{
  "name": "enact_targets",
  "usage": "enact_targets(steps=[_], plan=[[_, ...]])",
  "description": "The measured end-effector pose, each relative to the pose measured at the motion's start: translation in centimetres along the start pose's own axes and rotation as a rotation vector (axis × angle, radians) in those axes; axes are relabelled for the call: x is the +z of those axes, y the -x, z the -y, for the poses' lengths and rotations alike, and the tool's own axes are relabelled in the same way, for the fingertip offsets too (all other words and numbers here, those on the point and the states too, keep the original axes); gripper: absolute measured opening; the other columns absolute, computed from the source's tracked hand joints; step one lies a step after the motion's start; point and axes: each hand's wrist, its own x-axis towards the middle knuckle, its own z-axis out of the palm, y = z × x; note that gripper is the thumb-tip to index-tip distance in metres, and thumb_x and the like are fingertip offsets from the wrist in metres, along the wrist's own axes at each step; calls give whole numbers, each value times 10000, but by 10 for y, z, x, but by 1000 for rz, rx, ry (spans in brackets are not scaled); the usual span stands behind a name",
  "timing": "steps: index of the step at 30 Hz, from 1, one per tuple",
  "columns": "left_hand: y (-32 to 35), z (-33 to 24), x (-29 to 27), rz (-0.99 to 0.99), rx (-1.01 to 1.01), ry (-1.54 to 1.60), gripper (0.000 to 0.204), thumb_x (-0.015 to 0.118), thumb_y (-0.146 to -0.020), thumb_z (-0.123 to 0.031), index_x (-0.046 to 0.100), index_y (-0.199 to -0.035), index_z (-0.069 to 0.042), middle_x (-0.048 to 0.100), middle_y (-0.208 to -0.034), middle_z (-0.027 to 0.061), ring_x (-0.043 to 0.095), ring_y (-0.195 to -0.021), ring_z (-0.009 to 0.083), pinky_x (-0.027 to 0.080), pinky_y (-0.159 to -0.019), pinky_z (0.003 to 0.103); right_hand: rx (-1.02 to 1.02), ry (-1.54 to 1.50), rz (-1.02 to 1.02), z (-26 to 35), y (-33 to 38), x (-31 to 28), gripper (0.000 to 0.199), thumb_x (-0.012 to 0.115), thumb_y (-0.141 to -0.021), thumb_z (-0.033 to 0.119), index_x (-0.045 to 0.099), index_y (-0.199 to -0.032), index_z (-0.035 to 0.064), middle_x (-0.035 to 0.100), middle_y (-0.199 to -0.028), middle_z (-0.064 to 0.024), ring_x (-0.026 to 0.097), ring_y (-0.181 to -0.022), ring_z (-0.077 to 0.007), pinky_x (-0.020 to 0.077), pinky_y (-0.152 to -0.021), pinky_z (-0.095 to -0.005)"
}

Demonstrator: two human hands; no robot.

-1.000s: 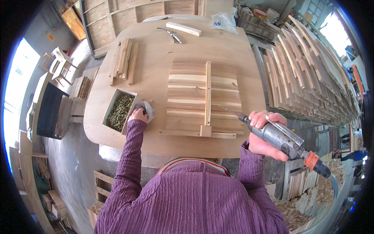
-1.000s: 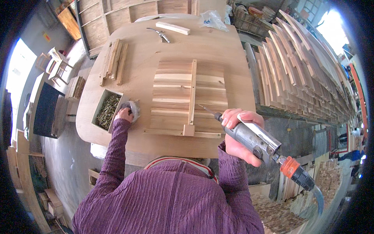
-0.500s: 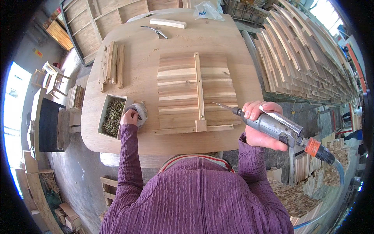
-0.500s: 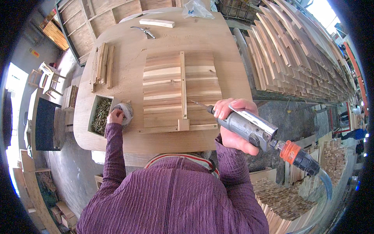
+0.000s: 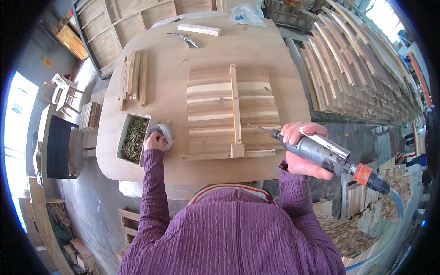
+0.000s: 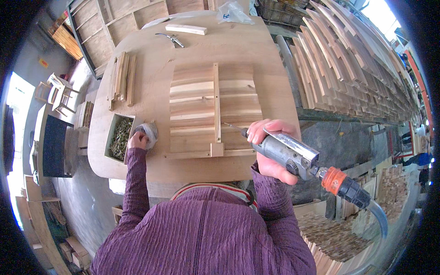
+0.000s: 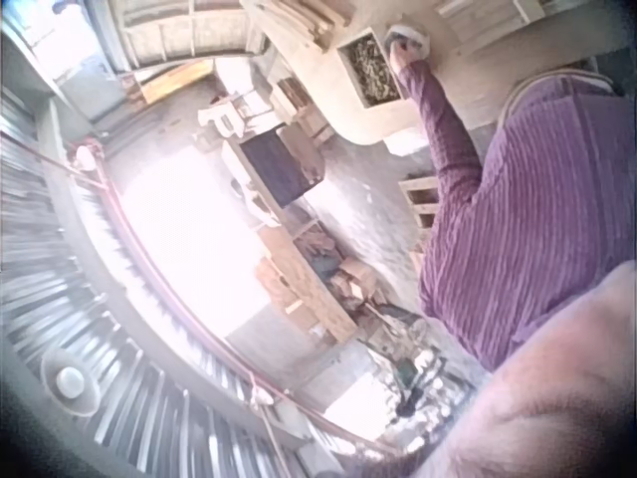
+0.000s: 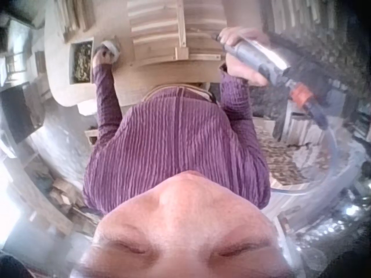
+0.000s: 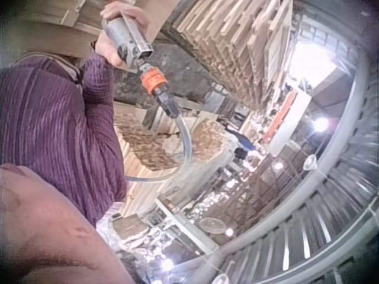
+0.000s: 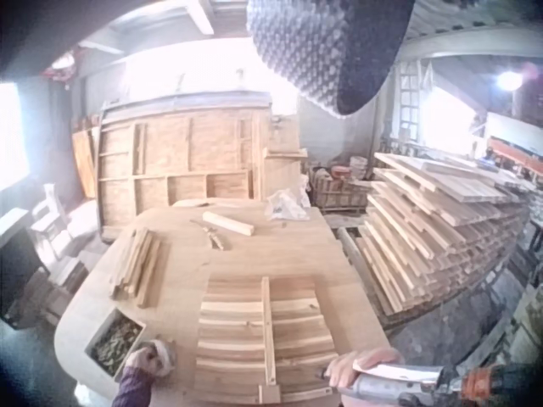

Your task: The person assembles wooden frames by aligning slats and using a pneumatic drill to drive screws. They handle screws from a container, position the frame on a workbench, and stack completed frames on a pallet.

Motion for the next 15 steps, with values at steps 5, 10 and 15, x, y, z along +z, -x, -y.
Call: enact_targets(steps=[5, 10, 15], plan=[[1, -18, -13, -112, -52, 586, 161, 606, -788, -125, 631, -860, 17, 644, -727, 44, 551, -582, 69, 434, -514, 209, -36, -120, 34, -4, -3, -5, 969, 547, -513, 810, 443, -995, -24, 532, -707, -116, 524, -625, -227, 424, -582, -337], [14, -125, -26, 282, -70, 755, 192, 604, -789, -121, 622, -917, 21, 656, -776, 54, 449, -473, 33, 349, -412, 173, -74, -179, 51, -8, -13, 3, 991, 540, -492, 823, 449, -1000, -23, 535, -711, -108, 523, -620, -224, 419, -589, -337], [24, -175, 21, 512, -108, 1186, 179, 590, -799, -69, 592, -950, 26, 656, -784, 91, 405, -425, 33, 309, -373, 169, -42, -237, 93, -17, -23, 22, 976, 501, -502, 842, 450, -989, -2, 524, -695, -89, 510, -597, -204, 412, -584, -333]])
